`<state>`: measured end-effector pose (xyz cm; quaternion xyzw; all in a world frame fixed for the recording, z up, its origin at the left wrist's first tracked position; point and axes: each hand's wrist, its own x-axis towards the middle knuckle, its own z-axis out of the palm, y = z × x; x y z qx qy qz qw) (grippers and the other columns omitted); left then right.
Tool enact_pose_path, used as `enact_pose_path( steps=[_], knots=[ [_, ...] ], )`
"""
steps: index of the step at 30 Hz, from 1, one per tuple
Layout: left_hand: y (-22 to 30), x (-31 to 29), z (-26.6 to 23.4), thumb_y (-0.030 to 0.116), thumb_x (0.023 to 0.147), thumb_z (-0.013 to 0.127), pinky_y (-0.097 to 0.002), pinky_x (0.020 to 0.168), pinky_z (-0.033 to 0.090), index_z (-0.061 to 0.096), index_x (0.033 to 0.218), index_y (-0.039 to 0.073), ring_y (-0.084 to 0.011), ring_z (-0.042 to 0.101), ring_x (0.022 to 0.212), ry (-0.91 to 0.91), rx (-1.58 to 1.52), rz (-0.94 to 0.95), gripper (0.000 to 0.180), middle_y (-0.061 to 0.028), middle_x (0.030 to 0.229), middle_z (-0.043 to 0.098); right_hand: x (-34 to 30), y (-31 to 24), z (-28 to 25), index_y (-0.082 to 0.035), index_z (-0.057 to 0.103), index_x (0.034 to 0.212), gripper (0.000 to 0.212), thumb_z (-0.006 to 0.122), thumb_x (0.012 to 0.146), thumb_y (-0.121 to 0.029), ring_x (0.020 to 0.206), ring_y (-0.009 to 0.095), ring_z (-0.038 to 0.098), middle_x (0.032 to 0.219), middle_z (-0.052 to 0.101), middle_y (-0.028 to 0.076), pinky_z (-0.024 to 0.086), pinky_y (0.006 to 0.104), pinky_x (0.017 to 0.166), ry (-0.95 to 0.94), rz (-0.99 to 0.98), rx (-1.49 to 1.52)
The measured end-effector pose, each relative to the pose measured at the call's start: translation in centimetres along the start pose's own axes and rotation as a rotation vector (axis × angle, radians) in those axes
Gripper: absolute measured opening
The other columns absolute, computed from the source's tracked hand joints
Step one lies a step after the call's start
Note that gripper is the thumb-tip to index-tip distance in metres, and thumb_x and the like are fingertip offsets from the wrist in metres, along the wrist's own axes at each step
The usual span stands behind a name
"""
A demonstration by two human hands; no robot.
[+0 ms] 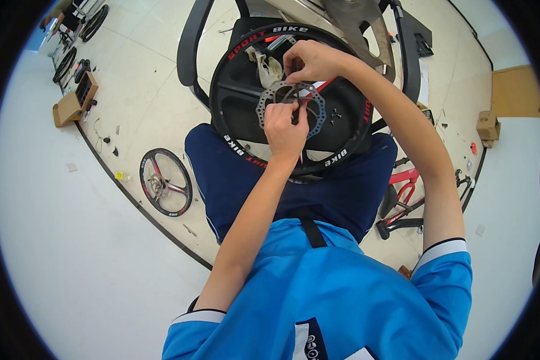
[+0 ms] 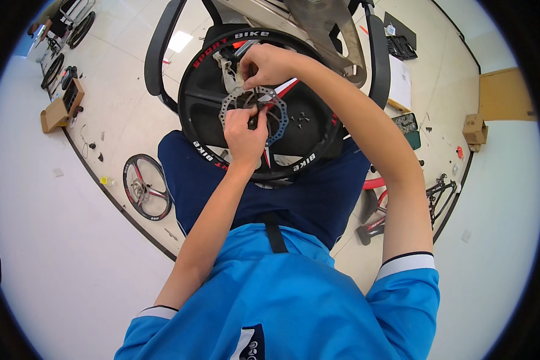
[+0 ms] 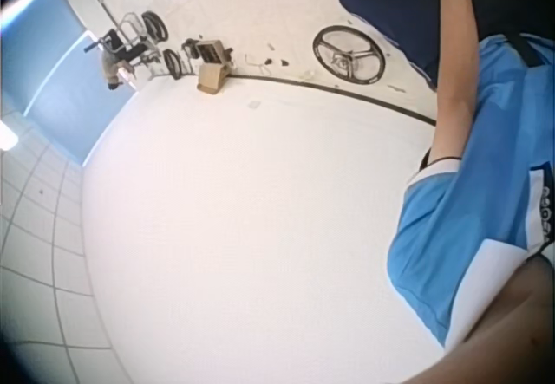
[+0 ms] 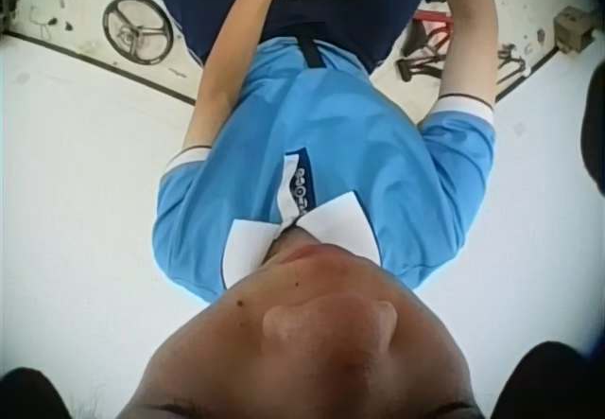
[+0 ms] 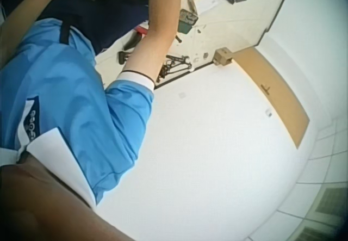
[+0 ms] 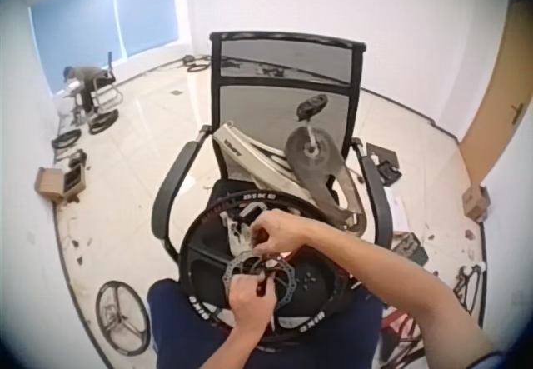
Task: The person sits on the floor and works on a bicycle wheel, using a small tool to tighten or adjust components on the hub and disc brake rotor. The person repeatedly manipulates the wheel and its parts, focusing on the central hub area.
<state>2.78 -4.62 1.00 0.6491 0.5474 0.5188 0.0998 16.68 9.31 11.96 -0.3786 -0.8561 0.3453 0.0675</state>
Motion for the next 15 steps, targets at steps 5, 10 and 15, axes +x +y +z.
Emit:
enact_pose_path(
  steps=[5,10,15],
  knots=[
    [-1.2,0.0,0.3,0.003,0.079,0.081,-0.0389,0.072,0.050,0.071,0.084,0.000,-0.0300,0.062,0.081,-0.036,-0.094,0.039,0.011,-0.0103,0.087,0.065,-3.2,0.5,-0.2,0.001,0.073,0.090,0.028,0.079,0.087,-0.025,0.076,0.031,0.069,0.080,0.070,0.016,0.054,0.0386,0.069,0.078,0.012,-0.243],
    [-1.7,-0.1,0.0,0.000,0.078,0.080,-0.0378,0.073,0.051,0.074,0.088,0.000,-0.0288,0.062,0.082,-0.038,-0.122,0.054,0.012,-0.0092,0.088,0.066,-9.4,0.8,2.1,-0.002,0.071,0.101,0.022,0.070,0.094,-0.023,0.089,0.035,0.068,0.091,0.067,0.014,0.055,0.0435,0.077,0.312,-0.029,-0.406],
    [-1.9,0.0,-0.4,0.001,0.077,0.081,-0.0363,0.075,0.052,0.075,0.092,0.000,-0.0279,0.063,0.084,-0.118,-0.127,0.077,0.016,-0.0095,0.091,0.066,-12.2,0.3,6.1,-0.002,0.068,0.097,0.021,0.072,0.093,-0.022,0.083,0.029,0.067,0.087,0.063,0.011,0.055,0.0387,0.072,0.554,0.030,-0.506]
  ],
)
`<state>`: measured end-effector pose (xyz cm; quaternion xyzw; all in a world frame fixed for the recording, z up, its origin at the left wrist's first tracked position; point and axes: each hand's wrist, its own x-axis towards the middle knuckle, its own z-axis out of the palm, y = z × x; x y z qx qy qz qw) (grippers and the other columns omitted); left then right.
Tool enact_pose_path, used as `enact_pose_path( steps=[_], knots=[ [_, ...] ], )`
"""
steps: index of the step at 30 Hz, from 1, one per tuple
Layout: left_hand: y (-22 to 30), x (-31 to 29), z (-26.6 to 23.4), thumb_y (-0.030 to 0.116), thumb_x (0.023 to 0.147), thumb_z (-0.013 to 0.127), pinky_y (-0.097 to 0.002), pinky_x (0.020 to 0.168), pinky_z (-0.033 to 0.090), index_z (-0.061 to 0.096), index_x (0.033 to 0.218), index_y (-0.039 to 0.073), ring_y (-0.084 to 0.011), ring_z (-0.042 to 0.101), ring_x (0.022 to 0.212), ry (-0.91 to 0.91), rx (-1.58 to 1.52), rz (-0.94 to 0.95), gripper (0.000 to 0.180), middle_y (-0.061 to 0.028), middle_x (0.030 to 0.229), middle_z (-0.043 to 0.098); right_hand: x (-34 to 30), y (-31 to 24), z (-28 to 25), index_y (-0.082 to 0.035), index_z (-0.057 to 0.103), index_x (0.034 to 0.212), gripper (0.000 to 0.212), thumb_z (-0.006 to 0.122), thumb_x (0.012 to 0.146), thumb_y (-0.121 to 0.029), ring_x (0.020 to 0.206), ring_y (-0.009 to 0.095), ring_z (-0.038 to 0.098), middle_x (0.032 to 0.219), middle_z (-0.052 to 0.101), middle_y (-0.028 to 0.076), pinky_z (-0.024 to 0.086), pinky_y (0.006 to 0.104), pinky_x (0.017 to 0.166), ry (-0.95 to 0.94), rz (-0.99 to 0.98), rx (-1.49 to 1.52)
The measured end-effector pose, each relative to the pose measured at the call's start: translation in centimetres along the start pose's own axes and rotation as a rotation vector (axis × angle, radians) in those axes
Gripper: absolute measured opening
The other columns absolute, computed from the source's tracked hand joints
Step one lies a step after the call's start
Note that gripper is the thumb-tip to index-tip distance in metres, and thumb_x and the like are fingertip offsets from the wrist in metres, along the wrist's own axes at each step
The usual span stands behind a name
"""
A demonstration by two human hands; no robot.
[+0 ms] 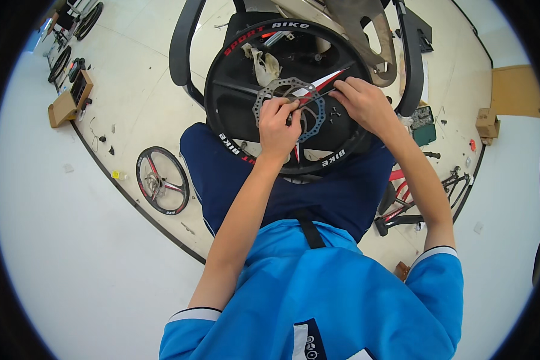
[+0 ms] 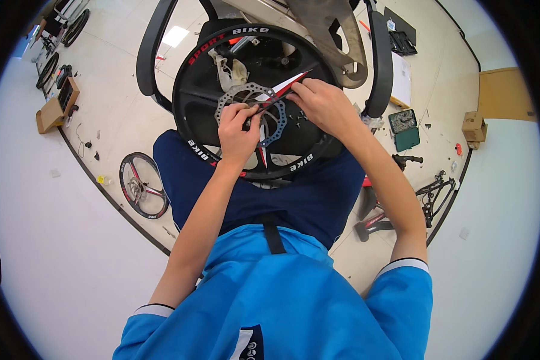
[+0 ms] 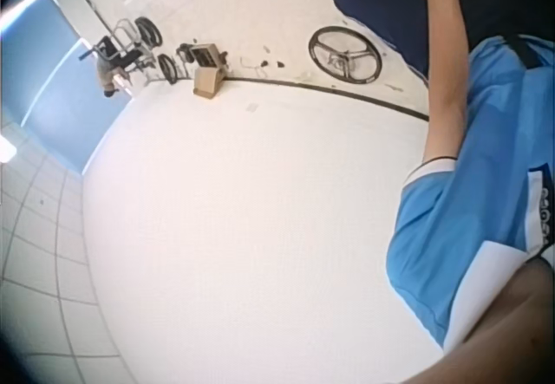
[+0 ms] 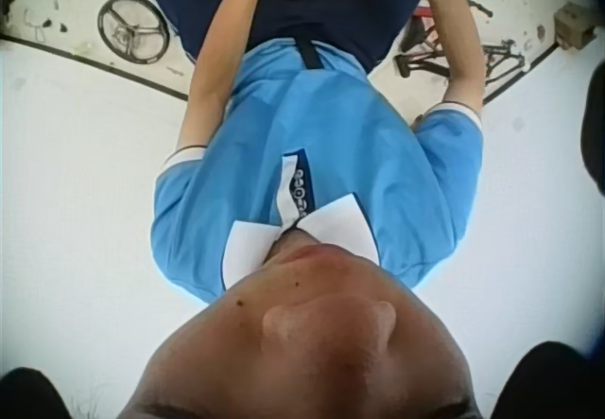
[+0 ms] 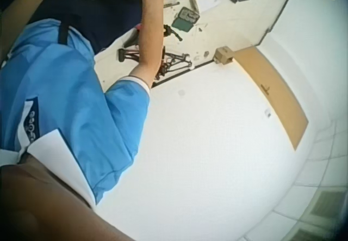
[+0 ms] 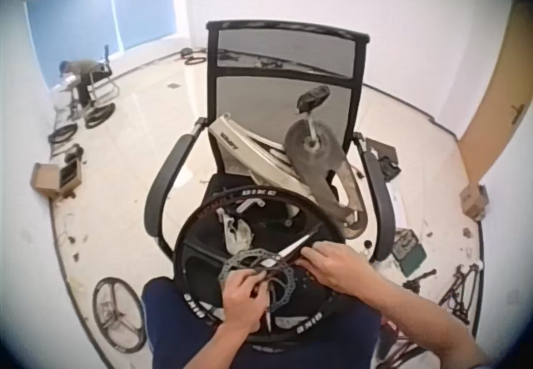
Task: The person sits on the floor and works on a bicycle wheel, using a small tool to tighten or adjust components on the hub and disc brake rotor. The person repeatedly manipulates the wheel and its parts, focusing on the central hub area.
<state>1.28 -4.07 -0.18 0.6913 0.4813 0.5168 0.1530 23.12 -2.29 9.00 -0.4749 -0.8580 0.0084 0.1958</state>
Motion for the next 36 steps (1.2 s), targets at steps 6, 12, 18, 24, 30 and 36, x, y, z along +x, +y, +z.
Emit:
enact_pose_path(
  steps=[6,12,18,24,30,36],
  knots=[
    [0.1,1.2,-4.7,0.029,0.066,0.094,-0.0446,0.102,0.044,0.066,0.131,0.007,-0.0354,0.053,0.121,-0.205,0.125,0.068,0.073,-0.0159,0.130,0.056,0.9,1.2,0.6,-0.002,0.065,0.089,0.024,0.074,0.090,-0.024,0.081,0.028,0.066,0.084,0.061,0.009,0.055,0.0380,0.070,0.041,-0.115,-0.036],
    [-1.3,0.6,-3.8,0.068,0.051,0.092,-0.0554,0.115,0.027,0.032,0.159,0.003,-0.0466,0.033,0.144,-0.348,0.285,0.058,0.139,-0.0297,0.159,0.028,2.3,2.6,0.8,-0.004,0.062,0.082,0.028,0.073,0.091,-0.028,0.077,0.027,0.065,0.079,0.061,0.008,0.055,0.0379,0.069,-0.046,-0.234,-0.057],
    [-1.7,0.6,-3.2,0.067,0.050,0.091,-0.0541,0.114,0.034,0.036,0.158,0.004,-0.0445,0.034,0.143,-0.352,0.220,-0.010,0.136,-0.0265,0.160,0.029,0.7,1.7,1.1,-0.004,0.058,0.079,0.030,0.073,0.092,-0.027,0.070,0.029,0.063,0.075,0.058,0.009,0.053,0.0403,0.063,-0.115,-0.101,-0.043],
    [-1.9,0.0,-2.7,0.067,0.051,0.091,-0.0537,0.113,0.037,0.037,0.158,0.005,-0.0454,0.037,0.137,-0.319,0.170,-0.005,0.135,-0.0262,0.158,0.030,-3.7,-2.7,3.5,-0.003,0.056,0.078,0.031,0.078,0.089,-0.023,0.063,0.034,0.059,0.070,0.053,0.012,0.047,0.0432,0.055,0.051,0.260,0.046],
    [-1.8,0.3,-3.4,0.064,0.050,0.093,-0.0536,0.113,0.037,0.033,0.159,0.005,-0.0476,0.037,0.137,-0.350,0.197,-0.019,0.137,-0.0274,0.158,0.029,-1.5,-2.4,1.6,0.003,0.068,0.081,0.032,0.081,0.089,-0.026,0.061,0.029,0.061,0.068,0.062,0.012,0.048,0.0405,0.059,-0.037,0.362,0.205],
    [-1.5,1.8,-3.7,0.056,0.048,0.097,-0.0524,0.115,0.037,0.034,0.158,0.002,-0.0469,0.037,0.139,-0.333,0.128,-0.055,0.138,-0.0273,0.159,0.029,0.7,-0.4,2.1,-0.001,0.073,0.087,0.023,0.076,0.095,-0.022,0.056,0.005,0.054,0.069,0.063,0.000,0.041,0.0216,0.049,-0.185,0.815,1.030]
  ],
)
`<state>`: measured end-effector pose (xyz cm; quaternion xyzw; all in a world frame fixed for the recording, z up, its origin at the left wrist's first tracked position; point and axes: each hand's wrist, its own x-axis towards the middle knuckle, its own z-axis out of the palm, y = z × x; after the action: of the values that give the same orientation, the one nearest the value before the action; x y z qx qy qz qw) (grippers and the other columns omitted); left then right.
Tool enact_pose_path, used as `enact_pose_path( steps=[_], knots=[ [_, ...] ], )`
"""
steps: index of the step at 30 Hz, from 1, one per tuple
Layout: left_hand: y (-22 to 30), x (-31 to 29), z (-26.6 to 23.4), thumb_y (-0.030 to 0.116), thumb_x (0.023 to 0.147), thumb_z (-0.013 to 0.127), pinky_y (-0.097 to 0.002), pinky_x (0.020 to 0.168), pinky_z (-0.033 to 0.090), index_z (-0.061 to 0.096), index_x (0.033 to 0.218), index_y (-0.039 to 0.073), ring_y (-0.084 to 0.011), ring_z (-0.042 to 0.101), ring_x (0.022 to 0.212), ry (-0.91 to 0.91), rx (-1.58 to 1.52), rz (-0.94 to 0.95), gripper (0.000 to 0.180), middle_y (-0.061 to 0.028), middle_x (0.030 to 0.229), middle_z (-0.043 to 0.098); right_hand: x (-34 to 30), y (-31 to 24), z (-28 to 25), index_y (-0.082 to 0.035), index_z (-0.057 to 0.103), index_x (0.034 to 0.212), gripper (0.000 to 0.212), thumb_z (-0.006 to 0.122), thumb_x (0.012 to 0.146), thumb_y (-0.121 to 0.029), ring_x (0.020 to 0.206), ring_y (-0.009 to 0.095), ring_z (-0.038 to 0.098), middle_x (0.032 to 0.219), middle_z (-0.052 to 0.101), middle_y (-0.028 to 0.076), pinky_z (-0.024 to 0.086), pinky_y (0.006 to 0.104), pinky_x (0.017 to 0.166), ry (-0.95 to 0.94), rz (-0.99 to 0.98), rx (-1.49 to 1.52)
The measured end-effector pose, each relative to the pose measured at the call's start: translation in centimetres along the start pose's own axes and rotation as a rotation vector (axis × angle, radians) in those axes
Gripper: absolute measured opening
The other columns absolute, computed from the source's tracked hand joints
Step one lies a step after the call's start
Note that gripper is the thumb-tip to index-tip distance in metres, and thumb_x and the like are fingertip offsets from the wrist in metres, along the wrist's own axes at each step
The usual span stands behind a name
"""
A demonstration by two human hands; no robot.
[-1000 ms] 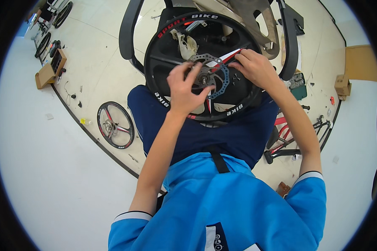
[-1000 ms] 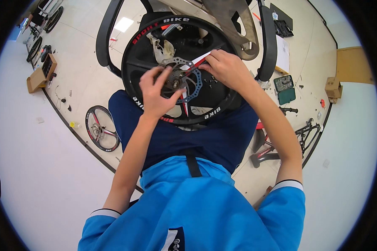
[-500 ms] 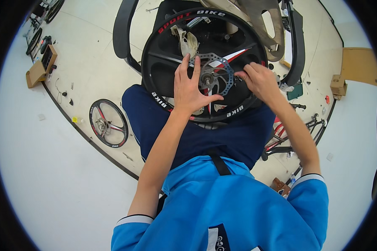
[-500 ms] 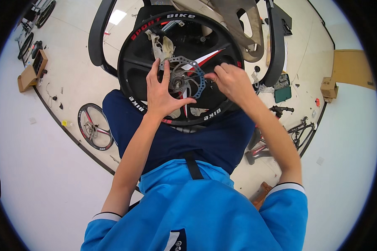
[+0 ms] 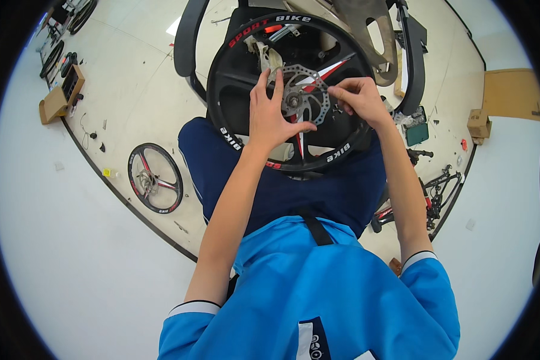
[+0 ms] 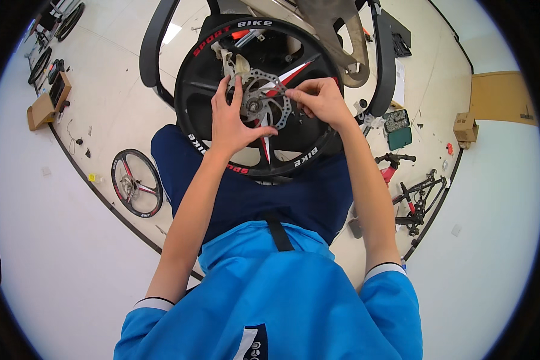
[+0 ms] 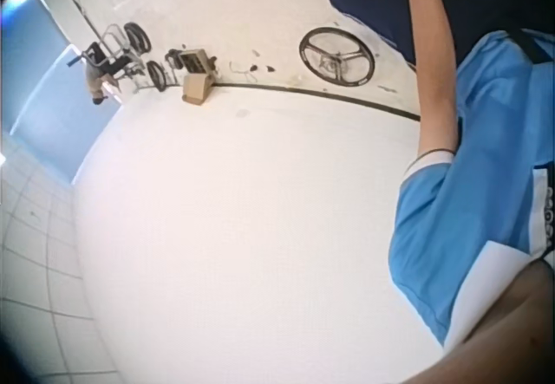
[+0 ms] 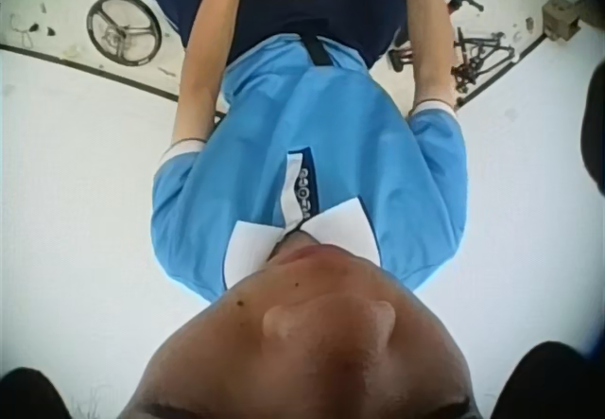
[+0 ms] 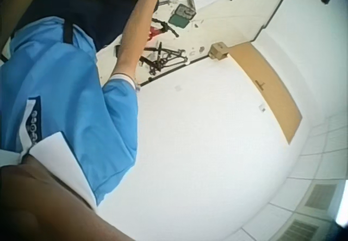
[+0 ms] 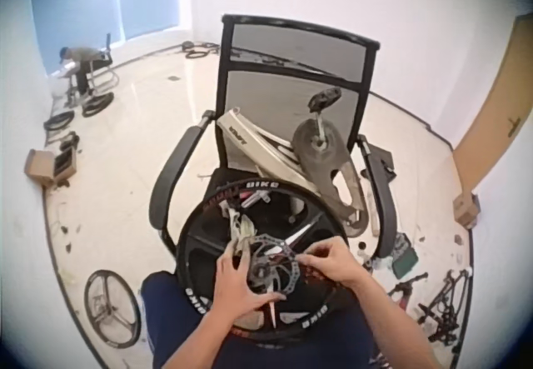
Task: The person sits on the floor and works on a bicycle wheel, using a small tool to tighten or adjust components on the hub and disc brake rotor. The person repeatedly manipulates the wheel and its parts, focusing on the central hub area.
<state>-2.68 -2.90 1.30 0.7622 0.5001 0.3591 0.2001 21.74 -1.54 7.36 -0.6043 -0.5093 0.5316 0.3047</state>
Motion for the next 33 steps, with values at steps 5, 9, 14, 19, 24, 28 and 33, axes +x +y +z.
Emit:
enact_pose_path(
  steps=[5,9,14,19,24,28,33],
  knots=[
    [-0.7,0.0,-0.1,0.055,0.053,0.096,-0.0520,0.113,0.041,0.033,0.159,0.004,-0.0457,0.038,0.139,0.000,-0.007,-0.011,0.134,-0.0256,0.158,0.029,0.5,2.1,3.3,-0.005,0.067,0.087,0.024,0.075,0.098,-0.025,0.058,0.006,0.053,0.073,0.061,-0.001,0.040,0.0224,0.051,0.126,0.069,0.613],
    [-0.9,-0.2,0.0,0.050,0.059,0.095,-0.0515,0.112,0.042,0.031,0.161,0.007,-0.0456,0.039,0.137,-0.018,-0.007,0.001,0.128,-0.0255,0.157,0.029,0.3,2.5,4.8,-0.006,0.066,0.088,0.026,0.076,0.097,-0.028,0.060,0.008,0.055,0.074,0.062,0.000,0.044,0.0240,0.054,0.345,0.028,0.574],
    [-0.7,-1.1,0.3,0.045,0.062,0.095,-0.0502,0.113,0.040,0.031,0.161,0.007,-0.0454,0.039,0.137,-0.006,0.013,0.026,0.124,-0.0247,0.157,0.030,0.6,-1.5,5.0,-0.007,0.064,0.090,0.031,0.068,0.102,-0.035,0.063,0.011,0.061,0.075,0.065,0.003,0.050,0.0256,0.058,0.447,-0.143,0.467],
    [-0.6,-1.3,-0.1,0.037,0.069,0.093,-0.0490,0.112,0.042,0.034,0.160,0.007,-0.0403,0.043,0.136,0.023,-0.083,0.011,0.112,-0.0211,0.157,0.032,-0.8,-1.5,2.1,-0.008,0.054,0.096,0.030,0.050,0.110,-0.033,0.067,0.018,0.059,0.089,0.064,0.010,0.048,0.0305,0.062,0.422,-0.185,0.646],
    [-0.5,-2.1,1.1,0.015,0.082,0.081,-0.0354,0.096,0.053,0.036,0.155,0.001,-0.0243,0.058,0.119,0.167,-0.423,-0.137,0.087,-0.0170,0.151,0.037,-2.2,4.8,2.2,-0.006,0.058,0.101,0.029,0.057,0.107,-0.034,0.048,0.003,0.035,0.074,0.051,-0.001,0.023,0.0211,0.044,0.342,0.126,0.487],
    [-1.7,-2.0,2.0,0.009,0.100,0.061,-0.0275,0.079,0.056,0.043,0.141,-0.004,-0.0159,0.067,0.094,0.369,-1.147,-0.438,0.046,-0.0131,0.121,0.063,0.6,3.3,5.8,-0.003,0.064,0.092,0.040,0.064,0.103,-0.041,0.055,0.004,0.040,0.074,0.054,-0.003,0.032,0.0231,0.049,0.375,-0.131,0.076],
    [-3.6,0.1,4.2,0.025,0.107,0.060,-0.0224,0.055,0.047,0.063,0.105,0.000,-0.0060,0.057,0.060,0.344,-0.757,-0.446,0.025,-0.0005,0.076,0.062,3.7,3.7,8.4,0.008,0.063,0.089,0.056,0.069,0.097,-0.047,0.066,0.017,0.054,0.069,0.062,0.015,0.048,0.0346,0.066,0.446,-0.298,-0.116]
  ],
)
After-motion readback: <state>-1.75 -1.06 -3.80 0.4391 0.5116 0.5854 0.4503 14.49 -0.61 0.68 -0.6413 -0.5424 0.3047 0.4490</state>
